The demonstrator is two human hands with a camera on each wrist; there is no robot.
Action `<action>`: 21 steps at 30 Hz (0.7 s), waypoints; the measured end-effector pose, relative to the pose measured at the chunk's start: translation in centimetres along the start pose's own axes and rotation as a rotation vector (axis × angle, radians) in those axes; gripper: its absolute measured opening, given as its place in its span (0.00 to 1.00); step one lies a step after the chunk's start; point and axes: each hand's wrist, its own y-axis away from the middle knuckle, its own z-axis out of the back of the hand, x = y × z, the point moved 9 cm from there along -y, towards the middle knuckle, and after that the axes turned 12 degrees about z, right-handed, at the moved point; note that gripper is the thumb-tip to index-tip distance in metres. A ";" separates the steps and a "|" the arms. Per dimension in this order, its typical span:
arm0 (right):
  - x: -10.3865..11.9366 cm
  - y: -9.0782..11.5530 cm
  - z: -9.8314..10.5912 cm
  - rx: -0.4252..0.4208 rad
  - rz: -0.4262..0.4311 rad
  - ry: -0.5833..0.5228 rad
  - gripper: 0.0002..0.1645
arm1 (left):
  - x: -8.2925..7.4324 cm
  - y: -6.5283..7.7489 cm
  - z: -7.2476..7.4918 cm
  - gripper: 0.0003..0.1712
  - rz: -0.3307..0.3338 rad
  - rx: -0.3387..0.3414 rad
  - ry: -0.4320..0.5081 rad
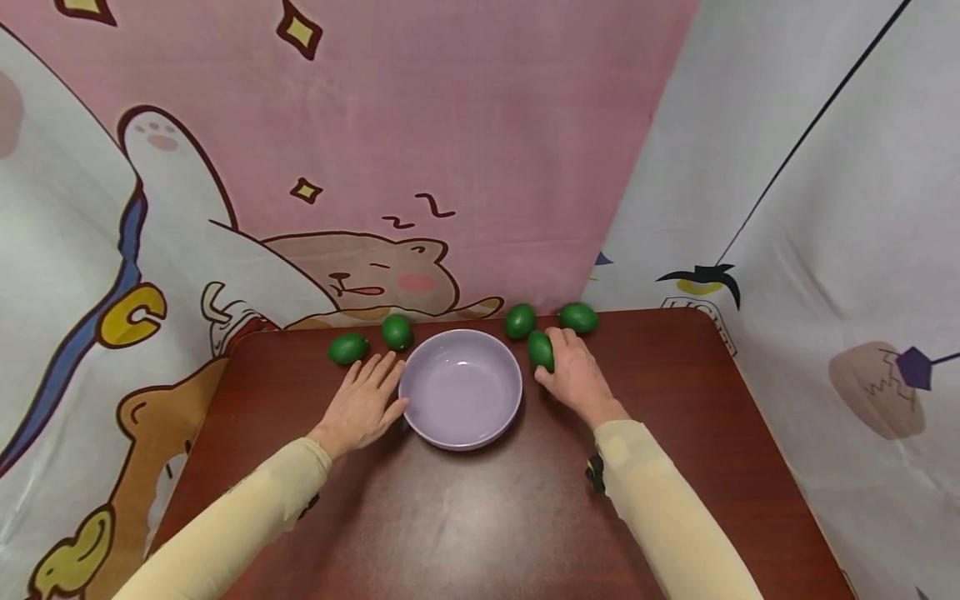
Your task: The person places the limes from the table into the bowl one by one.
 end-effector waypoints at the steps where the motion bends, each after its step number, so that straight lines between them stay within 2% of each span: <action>1: 0.2 0.0 0.1 -0.003 0.003 -0.001 0.37 | 0.1 0.0 0.0 0.40 0.004 0.002 0.005; 14: 2.6 -0.6 0.4 -0.025 0.073 -0.017 0.36 | 0.1 -0.1 -0.2 0.40 -0.001 -0.010 -0.001; 21: 3.9 -1.1 0.2 0.000 0.102 -0.026 0.37 | 0.0 -0.1 -0.1 0.39 -0.009 -0.014 -0.002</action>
